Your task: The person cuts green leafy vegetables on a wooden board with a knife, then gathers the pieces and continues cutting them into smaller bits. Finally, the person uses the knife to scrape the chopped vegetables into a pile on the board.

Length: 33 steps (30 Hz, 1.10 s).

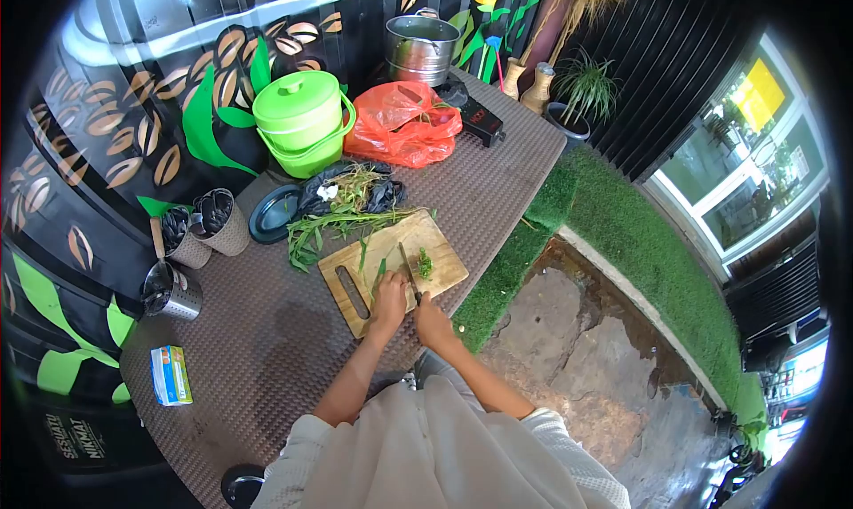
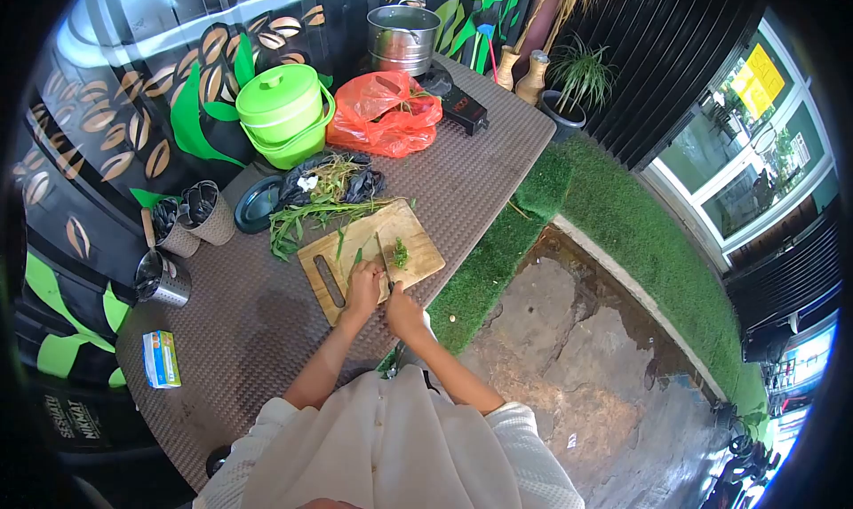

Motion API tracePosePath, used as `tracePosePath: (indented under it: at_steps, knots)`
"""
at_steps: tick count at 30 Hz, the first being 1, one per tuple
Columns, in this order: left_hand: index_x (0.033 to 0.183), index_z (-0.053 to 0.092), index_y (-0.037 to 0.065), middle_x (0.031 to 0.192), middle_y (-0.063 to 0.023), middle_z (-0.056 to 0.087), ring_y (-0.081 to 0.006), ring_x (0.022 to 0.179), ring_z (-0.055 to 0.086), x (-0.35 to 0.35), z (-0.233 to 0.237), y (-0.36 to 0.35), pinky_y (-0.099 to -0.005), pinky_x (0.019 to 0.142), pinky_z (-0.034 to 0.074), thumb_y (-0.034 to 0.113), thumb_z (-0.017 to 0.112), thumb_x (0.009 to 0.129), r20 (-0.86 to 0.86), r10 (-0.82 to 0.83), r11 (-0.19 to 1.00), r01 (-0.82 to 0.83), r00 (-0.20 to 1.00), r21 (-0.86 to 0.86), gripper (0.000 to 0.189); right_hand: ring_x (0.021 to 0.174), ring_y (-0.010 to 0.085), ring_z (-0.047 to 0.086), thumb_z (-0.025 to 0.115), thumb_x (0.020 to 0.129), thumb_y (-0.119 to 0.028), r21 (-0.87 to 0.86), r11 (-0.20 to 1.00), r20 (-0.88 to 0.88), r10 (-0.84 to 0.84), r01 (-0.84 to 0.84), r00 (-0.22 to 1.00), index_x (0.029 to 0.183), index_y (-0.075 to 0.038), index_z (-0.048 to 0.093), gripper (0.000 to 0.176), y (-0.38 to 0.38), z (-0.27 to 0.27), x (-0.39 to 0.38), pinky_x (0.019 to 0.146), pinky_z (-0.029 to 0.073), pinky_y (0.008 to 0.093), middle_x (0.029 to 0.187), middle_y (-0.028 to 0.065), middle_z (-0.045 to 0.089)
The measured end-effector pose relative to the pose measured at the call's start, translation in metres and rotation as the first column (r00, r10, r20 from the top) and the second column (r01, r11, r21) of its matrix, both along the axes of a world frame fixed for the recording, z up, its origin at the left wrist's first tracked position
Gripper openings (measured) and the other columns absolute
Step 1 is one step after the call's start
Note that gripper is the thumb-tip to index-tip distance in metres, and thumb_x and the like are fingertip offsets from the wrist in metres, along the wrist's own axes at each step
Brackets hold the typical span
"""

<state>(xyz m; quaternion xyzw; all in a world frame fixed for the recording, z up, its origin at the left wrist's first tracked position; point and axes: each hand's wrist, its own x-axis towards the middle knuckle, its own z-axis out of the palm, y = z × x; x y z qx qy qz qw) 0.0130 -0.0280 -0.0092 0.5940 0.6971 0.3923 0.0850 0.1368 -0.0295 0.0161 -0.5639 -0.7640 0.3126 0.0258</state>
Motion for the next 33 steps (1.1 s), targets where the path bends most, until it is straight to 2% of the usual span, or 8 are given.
tracePosePath:
  at_steps: [7,10,13,16,18,25,27,33]
  knots:
    - [0.086,0.060,-0.003,0.090,-0.0167,0.056,-0.0349,0.092,0.053,0.003,0.010,-0.006,-0.0416,0.077,0.045,0.000,0.056,0.080,0.004,-0.048,0.999,0.048,0.999,-0.017,0.008,0.083,0.0478,0.061,0.042,0.091,-0.021,0.098,0.995,-0.095,0.010,0.000,0.995,0.114,0.003,0.032,0.034,0.020,-0.021,-0.009,0.073,0.047,0.0556,0.086,0.0320,0.061]
    - [0.086,0.062,-0.004,0.090,-0.0190,0.057,-0.0370,0.088,0.053,0.001,0.008,-0.008,-0.0431,0.077,0.044,-0.001,0.058,0.077,0.021,-0.060,0.992,0.058,0.998,0.108,0.010,0.083,0.0474,0.061,0.043,0.092,-0.021,0.059,0.998,-0.139,0.012,-0.003,0.990,0.114,0.003,0.032,0.035,0.020,-0.019,-0.003,0.073,0.047,0.0557,0.086,0.0317,0.061]
    - [0.082,0.063,-0.004,0.085,-0.0183,0.058,-0.0355,0.084,0.055,-0.004,0.004,-0.002,-0.0417,0.075,0.045,-0.001,0.061,0.076,0.073,-0.057,0.992,0.048,0.996,0.115,0.008,0.084,0.0473,0.061,0.043,0.092,-0.021,0.050,0.998,-0.064,-0.021,0.024,0.998,0.114,0.003,0.032,0.035,-0.002,-0.016,-0.008,0.072,0.047,0.0562,0.088,0.0320,0.061]
    - [0.073,0.062,-0.006,0.075,-0.0180,0.060,-0.0338,0.073,0.059,-0.008,-0.010,0.008,-0.0399,0.068,0.048,-0.003,0.060,0.074,0.179,-0.015,0.999,0.009,0.984,0.033,0.004,0.083,0.0468,0.061,0.043,0.092,-0.022,0.021,0.998,-0.045,-0.065,0.066,0.997,0.117,0.004,0.031,0.037,0.002,-0.013,-0.013,0.072,0.047,0.0559,0.087,0.0313,0.061]
    - [0.070,0.062,-0.005,0.069,-0.0176,0.061,-0.0302,0.064,0.062,-0.012,-0.020,0.015,-0.0367,0.061,0.049,-0.007,0.063,0.070,0.361,-0.029,0.999,0.011,0.932,0.052,0.002,0.083,0.0468,0.061,0.043,0.092,-0.022,0.006,0.998,-0.035,-0.068,0.069,0.997,0.118,0.004,0.030,0.039,0.008,-0.011,-0.013,0.072,0.047,0.0558,0.086,0.0310,0.062]
    - [0.072,0.063,-0.005,0.073,-0.0180,0.061,-0.0298,0.070,0.063,-0.009,-0.004,0.005,-0.0368,0.062,0.049,-0.008,0.064,0.071,0.316,0.007,1.000,0.002,0.949,-0.027,0.003,0.079,0.0467,0.062,0.043,0.092,-0.024,0.063,0.998,-0.068,-0.017,0.021,0.998,0.122,0.005,0.029,0.044,0.013,-0.014,-0.007,0.070,0.048,0.0552,0.084,0.0310,0.062]
    - [0.078,0.064,-0.004,0.076,-0.0170,0.059,-0.0319,0.075,0.059,-0.004,-0.003,0.004,-0.0396,0.069,0.046,-0.003,0.064,0.073,0.105,0.016,0.999,-0.020,0.994,0.038,0.005,0.080,0.0466,0.062,0.043,0.092,-0.024,0.073,0.997,-0.090,-0.011,0.018,0.996,0.121,0.005,0.030,0.042,0.006,-0.014,-0.006,0.070,0.049,0.0550,0.084,0.0314,0.061]
    - [0.089,0.062,-0.003,0.091,-0.0182,0.056,-0.0376,0.085,0.056,-0.001,0.000,-0.007,-0.0435,0.074,0.045,0.003,0.055,0.082,0.144,-0.033,0.999,0.032,0.989,0.008,0.011,0.081,0.0466,0.062,0.042,0.093,-0.023,0.043,0.996,-0.034,-0.080,0.082,0.996,0.111,0.003,0.033,0.033,-0.001,-0.013,-0.015,0.071,0.049,0.0541,0.084,0.0308,0.062]
